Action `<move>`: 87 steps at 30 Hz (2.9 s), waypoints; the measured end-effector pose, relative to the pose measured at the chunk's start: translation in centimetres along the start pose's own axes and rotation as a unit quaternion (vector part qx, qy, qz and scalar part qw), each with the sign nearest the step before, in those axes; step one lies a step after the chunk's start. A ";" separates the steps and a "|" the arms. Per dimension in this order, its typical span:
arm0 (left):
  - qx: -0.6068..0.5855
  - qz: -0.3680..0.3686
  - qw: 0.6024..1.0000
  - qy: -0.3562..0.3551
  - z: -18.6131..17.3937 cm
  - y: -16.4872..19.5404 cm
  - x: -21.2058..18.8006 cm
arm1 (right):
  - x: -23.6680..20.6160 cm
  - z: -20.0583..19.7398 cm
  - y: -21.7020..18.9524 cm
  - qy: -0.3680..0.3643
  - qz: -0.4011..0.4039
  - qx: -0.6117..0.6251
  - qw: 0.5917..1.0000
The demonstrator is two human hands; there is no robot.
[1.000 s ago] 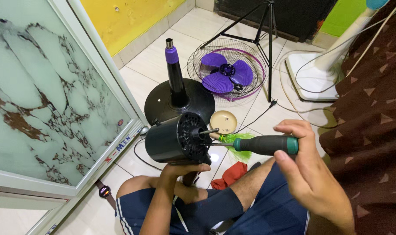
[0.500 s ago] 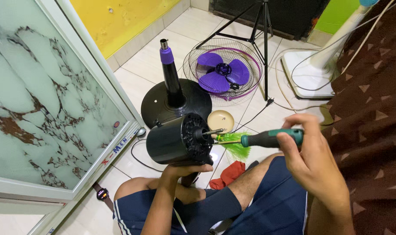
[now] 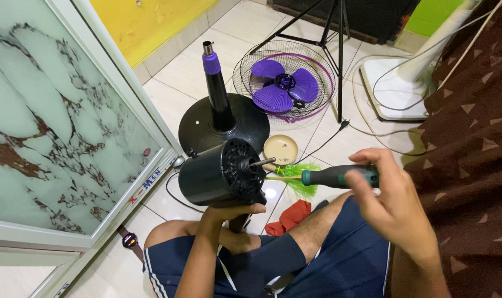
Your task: The person sits on the floor servicing a standing fan. They hold the detached fan motor housing and use a screwdriver to unscrew and tighten screws on the rear motor cover, repositioning the housing repeatedly while working on different screws.
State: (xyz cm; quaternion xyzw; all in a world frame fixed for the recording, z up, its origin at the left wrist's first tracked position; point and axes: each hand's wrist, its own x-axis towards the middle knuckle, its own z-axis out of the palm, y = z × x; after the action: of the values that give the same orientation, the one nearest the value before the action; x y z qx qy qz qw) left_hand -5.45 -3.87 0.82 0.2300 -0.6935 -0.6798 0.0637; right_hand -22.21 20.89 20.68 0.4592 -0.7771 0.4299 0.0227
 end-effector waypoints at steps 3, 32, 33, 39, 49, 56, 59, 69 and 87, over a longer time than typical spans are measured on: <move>-0.050 -0.002 0.998 0.028 0.1 0.2 -0.7 | -0.1 -0.6 -0.8 -0.010 -0.158 0.050 0.986; 0.079 -0.004 0.996 -0.046 -1.0 -2.5 1.7 | 0.7 0.9 -0.5 -0.013 0.028 0.085 0.996; 0.071 -0.006 0.996 -0.046 -0.8 -2.5 1.7 | 0.7 0.9 -0.6 -0.003 0.037 0.033 0.999; 0.040 -0.014 0.999 -0.031 0.0 -1.9 1.2 | 0.4 -1.0 -0.4 -0.046 -0.096 0.013 0.994; -0.065 -0.035 0.997 0.030 -1.3 -2.0 0.2 | 0.1 0.3 0.9 -0.148 0.090 -0.074 0.982; -0.023 0.012 1.000 0.013 -1.6 -3.5 0.5 | 0.2 0.4 -0.1 -0.085 -0.130 0.125 0.980; 0.013 0.021 1.000 -0.004 -1.6 -3.6 0.8 | 0.7 -0.2 0.0 -0.119 -0.155 0.059 0.979; 0.006 0.108 0.994 0.030 -2.2 -3.7 0.1 | 1.2 1.4 -2.4 -0.024 -0.202 0.083 0.976; 0.077 0.099 0.991 0.034 -2.8 -1.8 -0.3 | 1.7 1.5 -4.7 -0.194 0.120 -0.086 0.970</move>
State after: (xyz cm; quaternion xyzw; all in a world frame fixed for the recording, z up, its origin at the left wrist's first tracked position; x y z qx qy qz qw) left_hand -3.68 -6.26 -0.69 0.1873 -0.7609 -0.6061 0.1366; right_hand -19.19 17.69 23.50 0.4335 -0.8502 0.2635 -0.1407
